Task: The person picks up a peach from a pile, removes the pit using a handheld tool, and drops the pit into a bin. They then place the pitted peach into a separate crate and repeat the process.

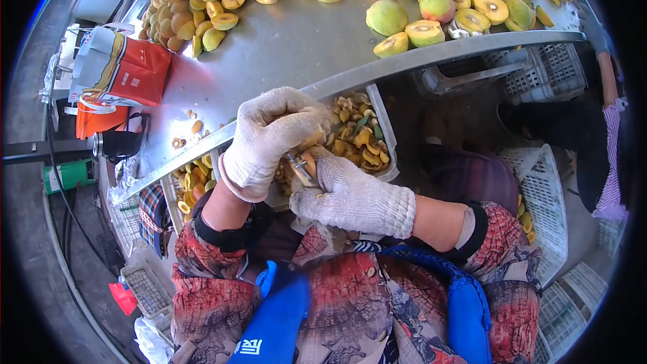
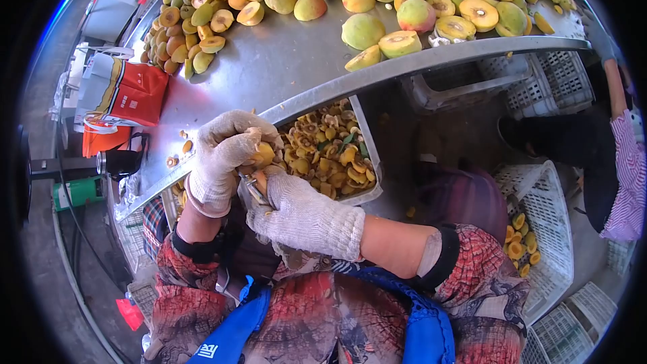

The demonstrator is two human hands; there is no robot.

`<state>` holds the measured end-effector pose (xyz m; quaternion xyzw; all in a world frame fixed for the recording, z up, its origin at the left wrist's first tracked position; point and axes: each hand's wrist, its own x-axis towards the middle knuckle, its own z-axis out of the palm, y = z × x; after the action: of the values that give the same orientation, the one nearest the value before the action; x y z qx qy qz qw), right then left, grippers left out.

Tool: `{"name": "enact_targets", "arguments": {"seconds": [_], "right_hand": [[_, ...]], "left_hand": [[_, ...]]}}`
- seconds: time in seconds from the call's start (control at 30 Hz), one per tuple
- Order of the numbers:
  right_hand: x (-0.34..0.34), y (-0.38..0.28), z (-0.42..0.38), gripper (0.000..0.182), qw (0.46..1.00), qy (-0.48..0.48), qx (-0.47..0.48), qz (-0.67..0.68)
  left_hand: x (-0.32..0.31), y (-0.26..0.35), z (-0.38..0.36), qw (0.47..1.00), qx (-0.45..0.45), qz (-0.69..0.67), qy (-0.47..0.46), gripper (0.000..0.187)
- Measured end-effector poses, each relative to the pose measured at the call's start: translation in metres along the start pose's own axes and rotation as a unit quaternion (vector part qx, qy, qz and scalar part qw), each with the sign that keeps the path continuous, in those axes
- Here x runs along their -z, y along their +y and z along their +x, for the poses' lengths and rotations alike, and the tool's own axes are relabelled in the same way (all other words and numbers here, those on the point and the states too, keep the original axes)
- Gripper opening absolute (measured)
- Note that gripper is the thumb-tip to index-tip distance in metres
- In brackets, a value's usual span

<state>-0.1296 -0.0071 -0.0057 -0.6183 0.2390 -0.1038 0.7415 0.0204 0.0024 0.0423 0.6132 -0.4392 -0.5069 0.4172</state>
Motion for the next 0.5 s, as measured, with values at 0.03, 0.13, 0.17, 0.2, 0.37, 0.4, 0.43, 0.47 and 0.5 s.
{"name": "enact_targets", "arguments": {"seconds": [0.03, 0.13, 0.17, 0.2, 0.37, 0.4, 0.43, 0.47, 0.5], "right_hand": [[0.001, -0.001, -0.001, 0.030, 0.998, -0.033, -0.011, 0.059], [0.009, -0.010, -0.006, 0.026, 0.967, -0.130, -0.043, 0.216], [0.015, -0.016, -0.009, 0.025, 0.952, -0.160, -0.055, 0.253], [0.018, -0.019, -0.012, 0.025, 0.936, -0.189, -0.067, 0.290], [0.013, -0.012, -0.016, 0.026, 0.873, -0.220, -0.121, 0.419], [0.014, -0.012, -0.016, 0.027, 0.875, -0.219, -0.121, 0.414], [0.016, -0.015, -0.014, 0.028, 0.900, -0.213, -0.107, 0.365], [0.018, -0.019, -0.012, 0.029, 0.921, -0.208, -0.092, 0.315], [0.019, -0.022, -0.011, 0.030, 0.940, -0.202, -0.076, 0.265]], "left_hand": [[0.000, -0.002, 0.000, 1.000, -0.009, -0.006, 0.000, 0.028], [0.003, -0.009, 0.000, 0.999, -0.040, -0.031, -0.005, 0.028], [0.002, -0.011, 0.000, 0.997, -0.048, -0.059, -0.006, 0.030], [0.000, -0.013, -0.002, 0.995, -0.055, -0.087, -0.006, 0.031], [-0.007, -0.025, -0.004, 0.961, -0.081, -0.260, -0.044, 0.036], [-0.007, -0.028, -0.003, 0.957, -0.094, -0.272, -0.034, 0.035], [-0.007, -0.029, -0.003, 0.953, -0.106, -0.284, -0.024, 0.033], [-0.005, -0.029, -0.004, 0.961, -0.103, -0.256, -0.014, 0.036], [-0.004, -0.028, -0.005, 0.968, -0.101, -0.228, -0.004, 0.038]]}}
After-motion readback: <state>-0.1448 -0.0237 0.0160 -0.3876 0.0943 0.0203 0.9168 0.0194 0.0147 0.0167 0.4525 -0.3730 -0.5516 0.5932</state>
